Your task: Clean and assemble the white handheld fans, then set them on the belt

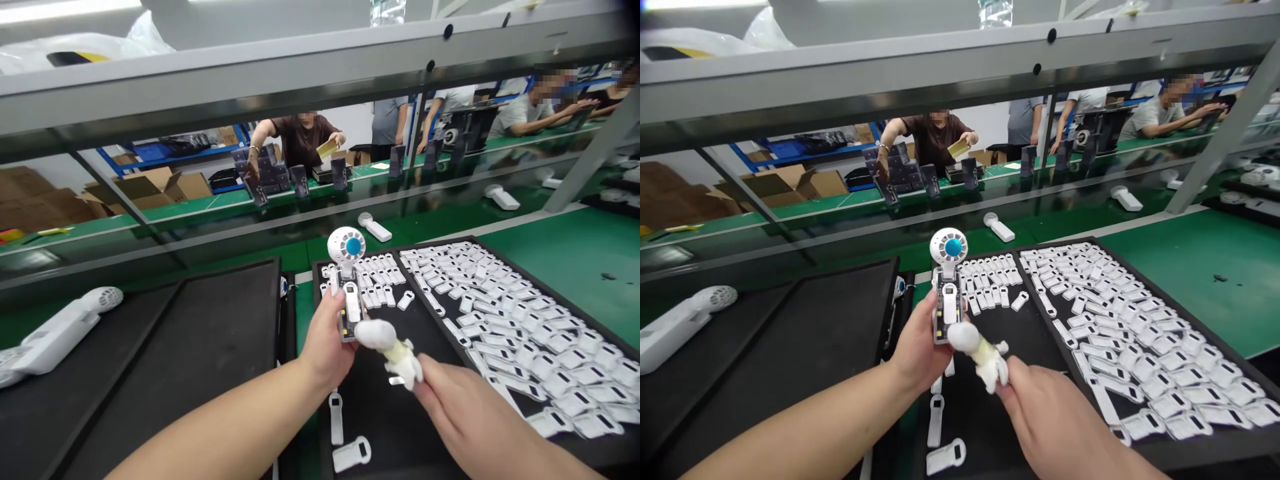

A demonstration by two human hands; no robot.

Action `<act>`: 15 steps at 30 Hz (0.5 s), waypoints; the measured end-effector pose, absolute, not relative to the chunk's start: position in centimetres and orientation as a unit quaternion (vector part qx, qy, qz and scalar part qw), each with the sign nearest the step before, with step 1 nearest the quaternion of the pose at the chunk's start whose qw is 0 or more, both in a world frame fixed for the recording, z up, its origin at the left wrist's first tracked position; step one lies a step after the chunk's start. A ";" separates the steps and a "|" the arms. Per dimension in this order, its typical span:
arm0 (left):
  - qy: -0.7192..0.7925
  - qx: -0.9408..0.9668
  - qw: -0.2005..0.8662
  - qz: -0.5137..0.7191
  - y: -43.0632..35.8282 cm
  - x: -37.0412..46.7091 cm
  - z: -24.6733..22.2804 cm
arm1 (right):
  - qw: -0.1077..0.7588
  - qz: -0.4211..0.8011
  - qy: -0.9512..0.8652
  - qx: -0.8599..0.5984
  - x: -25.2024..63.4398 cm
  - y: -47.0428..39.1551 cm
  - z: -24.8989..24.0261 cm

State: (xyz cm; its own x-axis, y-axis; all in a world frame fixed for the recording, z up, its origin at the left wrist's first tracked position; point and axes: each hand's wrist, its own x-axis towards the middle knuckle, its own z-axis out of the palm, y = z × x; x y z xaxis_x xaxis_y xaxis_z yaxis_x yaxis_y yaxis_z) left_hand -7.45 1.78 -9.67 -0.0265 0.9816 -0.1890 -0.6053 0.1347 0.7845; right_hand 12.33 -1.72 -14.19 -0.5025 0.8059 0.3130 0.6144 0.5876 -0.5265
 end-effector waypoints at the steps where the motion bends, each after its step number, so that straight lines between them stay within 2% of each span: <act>1: 0.397 0.248 0.641 0.609 2.0 -7.6 -9.8 | 0.269 0.157 -0.854 -0.417 12.7 -1.4 -14.6; 3: 0.416 0.274 0.616 0.610 2.3 -7.9 -9.7 | 0.267 0.090 -0.855 -0.435 14.1 0.1 -15.7; 5: 0.408 0.313 0.607 0.606 2.5 -8.0 -9.4 | 0.231 0.009 -0.855 -0.465 15.9 2.2 -16.7; 8: 0.372 0.337 0.645 0.577 2.3 -7.9 -9.0 | 0.151 -0.087 -0.867 -0.467 17.5 5.2 -17.5; 10: 0.353 0.343 0.672 0.553 2.1 -7.7 -9.1 | 0.151 -0.133 -0.872 -0.447 17.3 5.8 -17.4; 15: 0.361 0.340 0.679 0.541 1.7 -7.5 -9.5 | 0.156 -0.105 -0.917 -0.350 13.9 2.1 -18.9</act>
State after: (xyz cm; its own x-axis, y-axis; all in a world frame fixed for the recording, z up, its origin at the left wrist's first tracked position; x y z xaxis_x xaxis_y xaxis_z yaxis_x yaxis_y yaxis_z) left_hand -7.49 1.74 -9.54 0.1545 0.9803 -0.1227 -0.4888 0.1838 0.8528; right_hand 13.91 2.11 -18.93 -0.7055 0.6099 0.3609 0.6759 0.7323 0.0837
